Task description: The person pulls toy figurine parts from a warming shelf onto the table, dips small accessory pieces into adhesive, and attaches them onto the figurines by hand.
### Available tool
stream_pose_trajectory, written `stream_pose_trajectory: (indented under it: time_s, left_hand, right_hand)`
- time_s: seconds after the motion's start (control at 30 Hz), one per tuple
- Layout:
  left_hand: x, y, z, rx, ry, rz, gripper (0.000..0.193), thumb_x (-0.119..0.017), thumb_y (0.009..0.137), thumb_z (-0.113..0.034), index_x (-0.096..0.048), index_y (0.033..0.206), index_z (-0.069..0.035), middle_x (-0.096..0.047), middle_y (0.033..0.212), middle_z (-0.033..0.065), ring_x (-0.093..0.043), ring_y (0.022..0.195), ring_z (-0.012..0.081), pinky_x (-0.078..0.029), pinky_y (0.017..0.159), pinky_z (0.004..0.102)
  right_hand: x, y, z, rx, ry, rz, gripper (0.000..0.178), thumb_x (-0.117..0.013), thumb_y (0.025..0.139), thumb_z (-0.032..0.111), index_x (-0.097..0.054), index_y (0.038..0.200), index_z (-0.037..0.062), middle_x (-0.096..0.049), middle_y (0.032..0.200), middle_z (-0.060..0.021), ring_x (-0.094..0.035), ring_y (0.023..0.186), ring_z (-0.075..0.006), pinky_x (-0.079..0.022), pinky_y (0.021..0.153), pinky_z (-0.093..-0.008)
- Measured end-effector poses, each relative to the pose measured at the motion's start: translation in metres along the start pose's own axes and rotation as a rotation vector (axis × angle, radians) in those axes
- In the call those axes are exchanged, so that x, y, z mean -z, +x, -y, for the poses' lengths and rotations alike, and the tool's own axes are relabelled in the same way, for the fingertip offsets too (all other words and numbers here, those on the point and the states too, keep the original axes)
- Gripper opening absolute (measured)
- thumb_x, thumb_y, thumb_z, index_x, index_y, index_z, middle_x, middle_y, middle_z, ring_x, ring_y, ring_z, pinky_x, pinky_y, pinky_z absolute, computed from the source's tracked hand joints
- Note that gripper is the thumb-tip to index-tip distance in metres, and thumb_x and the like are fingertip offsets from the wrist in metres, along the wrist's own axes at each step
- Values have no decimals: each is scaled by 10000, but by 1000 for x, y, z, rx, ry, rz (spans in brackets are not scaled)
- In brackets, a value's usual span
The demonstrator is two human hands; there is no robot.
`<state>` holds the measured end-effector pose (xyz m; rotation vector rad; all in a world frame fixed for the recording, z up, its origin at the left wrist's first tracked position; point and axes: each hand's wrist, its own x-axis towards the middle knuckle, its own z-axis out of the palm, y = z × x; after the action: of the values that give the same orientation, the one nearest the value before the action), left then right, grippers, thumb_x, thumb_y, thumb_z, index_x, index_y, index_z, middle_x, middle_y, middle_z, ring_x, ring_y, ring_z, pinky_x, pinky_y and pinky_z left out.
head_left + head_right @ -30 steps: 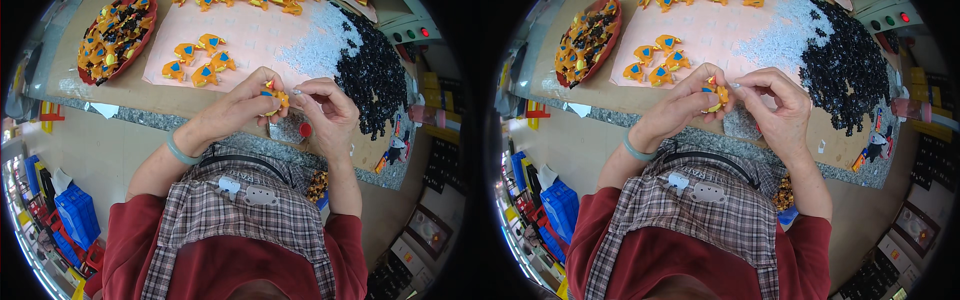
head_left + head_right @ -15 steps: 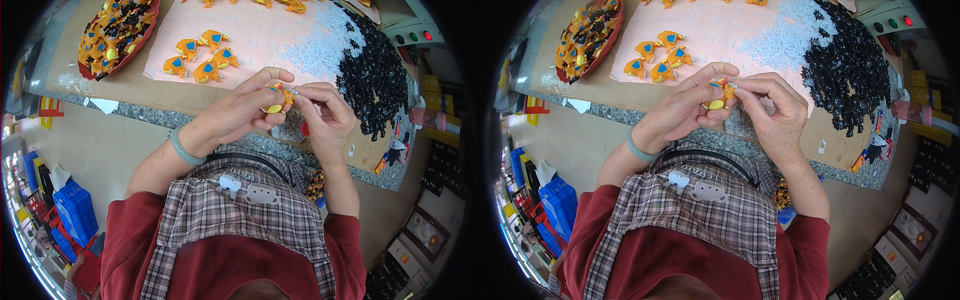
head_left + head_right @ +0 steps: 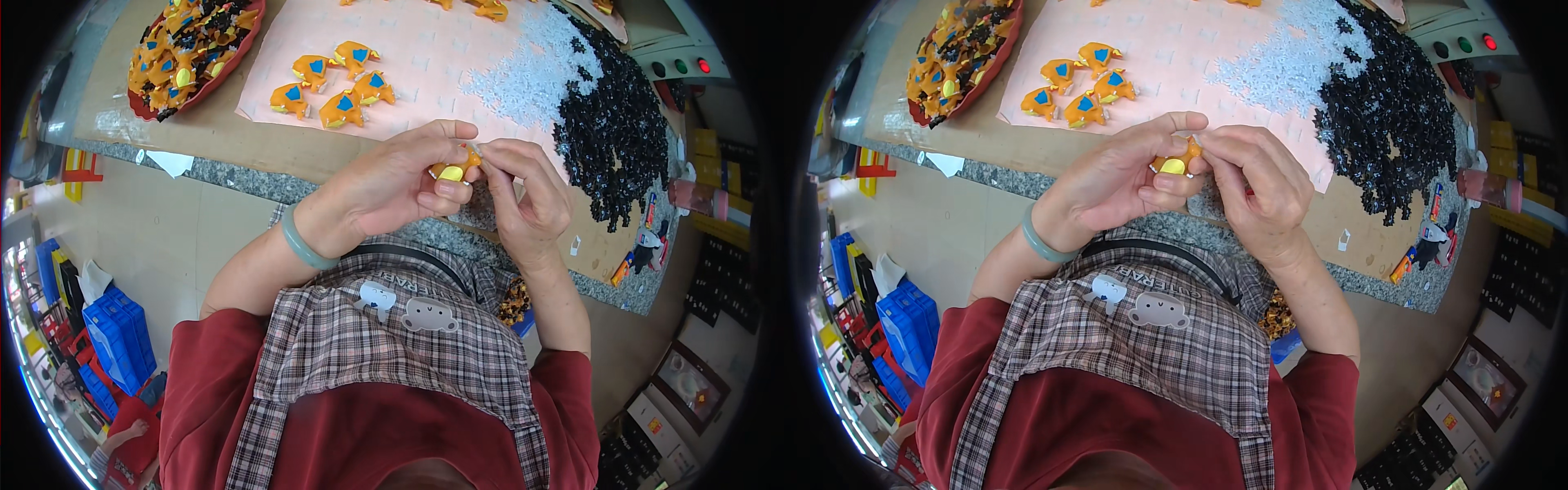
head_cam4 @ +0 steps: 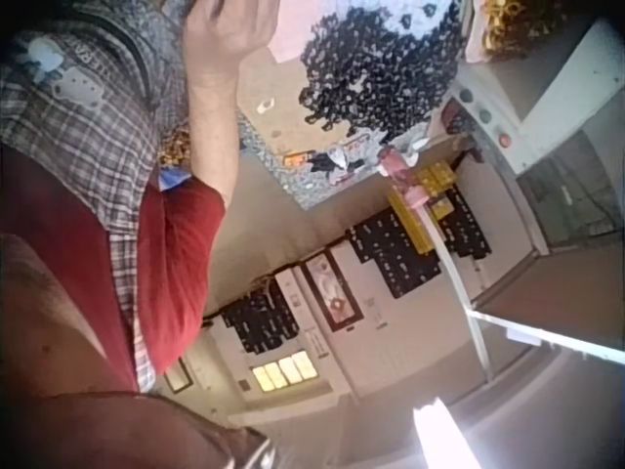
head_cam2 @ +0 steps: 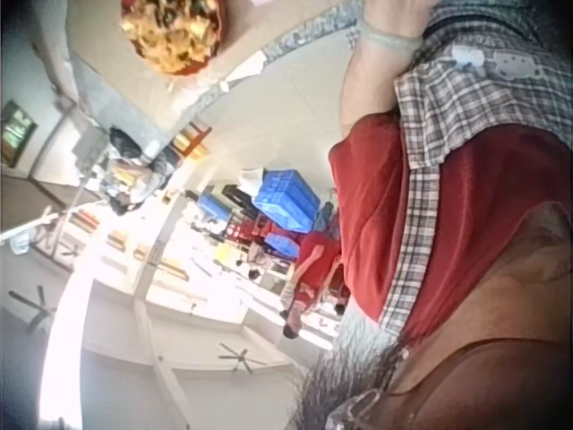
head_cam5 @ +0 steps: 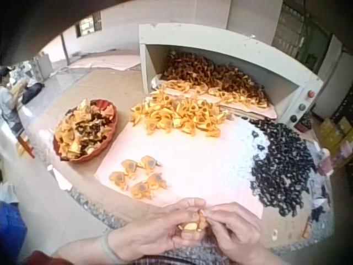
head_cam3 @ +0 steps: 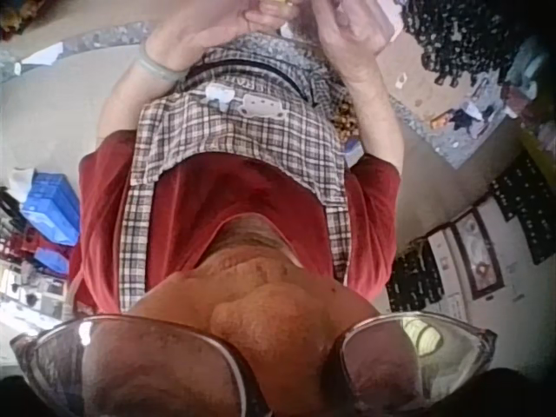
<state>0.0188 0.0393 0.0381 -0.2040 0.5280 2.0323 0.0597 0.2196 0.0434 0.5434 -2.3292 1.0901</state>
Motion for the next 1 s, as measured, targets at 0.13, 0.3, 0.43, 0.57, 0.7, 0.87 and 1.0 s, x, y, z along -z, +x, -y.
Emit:
stream_pose_trajectory:
  time_s: [0.13, 0.3, 0.43, 0.57, 0.7, 0.87, 1.0]
  left_hand:
    - [-3, -2, -4, -50, 74, -13, 339, -505, 944, -69, -416, 1271, -68, -527, 892, 74, -407, 685, 89, -315, 512, 182]
    - [-2, -6, -13, -74, 163, 133, 329, -510, 945, -57, -410, 1259, -63, -534, 902, 58, -455, 725, 95, -360, 550, 196]
    - [-12, -13, -36, -727, 1069, -45, 293, -549, 906, -21, -471, 1187, -51, -562, 930, 70, -537, 769, 152, -441, 630, 261]
    - [6, -34, -85, -1050, 2118, -427, 251, -601, 852, -3, -527, 1091, -32, -583, 994, 108, -573, 888, 244, -476, 792, 352]
    - [19, -39, -104, -961, 2313, -396, 205, -626, 840, -52, -570, 1036, -26, -584, 1045, 132, -548, 987, 315, -454, 887, 417]
    - [31, -9, -148, -1151, 2248, -507, 236, -598, 845, -83, -587, 1076, -38, -604, 1067, 149, -535, 1064, 346, -446, 920, 440]
    - [63, 38, -180, -1185, 2311, -749, 277, -603, 825, -104, -591, 1097, -55, -613, 1100, 173, -558, 1096, 369, -482, 886, 467]
  right_hand:
    - [-1, 2, 4, 55, -84, 39, 229, -693, 746, -126, -680, 942, -9, -687, 889, -136, -680, 758, -218, -541, 622, -277]
    - [4, 14, 5, 74, 14, 64, 269, -693, 741, -124, -674, 986, -13, -674, 959, -142, -679, 780, -219, -549, 645, -287]
    - [5, 22, 6, -5, 90, 89, 282, -687, 758, -114, -662, 1025, -27, -639, 1080, -163, -681, 803, -223, -560, 669, -297]
    - [17, 18, -10, 57, -18, 176, 282, -678, 779, -104, -653, 1052, -36, -596, 1177, -180, -685, 820, -228, -568, 683, -306]
    - [21, 7, -13, 14, -40, 224, 250, -661, 782, -114, -665, 1021, -43, -609, 1167, -178, -667, 879, -229, -551, 720, -305]
    - [28, 11, -21, 81, -97, 228, 255, -652, 797, -103, -654, 1043, -37, -599, 1167, -180, -688, 823, -234, -565, 686, -313]
    - [31, 11, -26, 1, -103, 235, 244, -641, 797, -103, -659, 1030, -33, -611, 1146, -160, -683, 823, -235, -552, 677, -315]
